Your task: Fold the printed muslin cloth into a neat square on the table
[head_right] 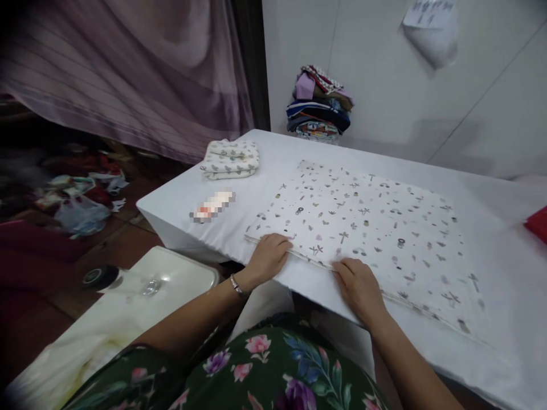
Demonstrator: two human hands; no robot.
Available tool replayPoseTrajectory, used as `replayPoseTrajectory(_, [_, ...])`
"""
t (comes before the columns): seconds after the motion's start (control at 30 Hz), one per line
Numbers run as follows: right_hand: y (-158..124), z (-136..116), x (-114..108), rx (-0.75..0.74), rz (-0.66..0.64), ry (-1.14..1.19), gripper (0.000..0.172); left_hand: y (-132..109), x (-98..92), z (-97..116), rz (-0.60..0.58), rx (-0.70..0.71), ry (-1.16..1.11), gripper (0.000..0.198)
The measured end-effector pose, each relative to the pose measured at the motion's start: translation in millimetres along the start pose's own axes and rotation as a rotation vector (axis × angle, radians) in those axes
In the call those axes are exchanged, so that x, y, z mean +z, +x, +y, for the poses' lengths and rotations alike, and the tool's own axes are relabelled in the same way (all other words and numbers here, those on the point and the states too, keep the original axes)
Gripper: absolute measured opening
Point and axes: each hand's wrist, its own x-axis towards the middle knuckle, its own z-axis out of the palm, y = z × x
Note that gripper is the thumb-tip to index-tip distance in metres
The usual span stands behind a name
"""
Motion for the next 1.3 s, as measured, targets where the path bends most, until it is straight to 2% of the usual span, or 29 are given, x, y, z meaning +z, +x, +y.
replayPoseTrajectory(0.23, [18.4,-9.5,1.7,-0.027,-0.057,-0.001,0.026,-15.2,-7.0,-33.5,0.057,-0.114,0.042,0.026])
replayPoseTrajectory(0.43, [18.9,-14.1,6.7,-0.070,-0.055,0.022,0.026,-22.8,-7.6,-60.5,0.158,-0.175,0.062,0.025])
replayPoseTrajectory(0.73, [18.4,-14.2,4.3,-0.067,0.014,0.033,0.027,-21.8,-6.8,-68.8,0.293,-0.209,0.097,0.026])
replayPoseTrajectory(0.83, [18.4,-14.9,4.8,-0.054,0.026,0.032,0.027,-19.5,-5.8,-69.4,0.253,-0.200,0.108,0.027])
replayPoseTrajectory(1.0, [17.8,-15.4,5.5,-0.079,-0.050,0.031,0.025,-23.7,-3.2,-71.1,0.141,-0.222,0.092,0.026])
replayPoseTrajectory(1.3, [20.8,-21.7,0.3,-0.084,-0.025,0.033,0.024,-32.1,-16.9,-71.6,0.112,-0.180,-0.063,0.034])
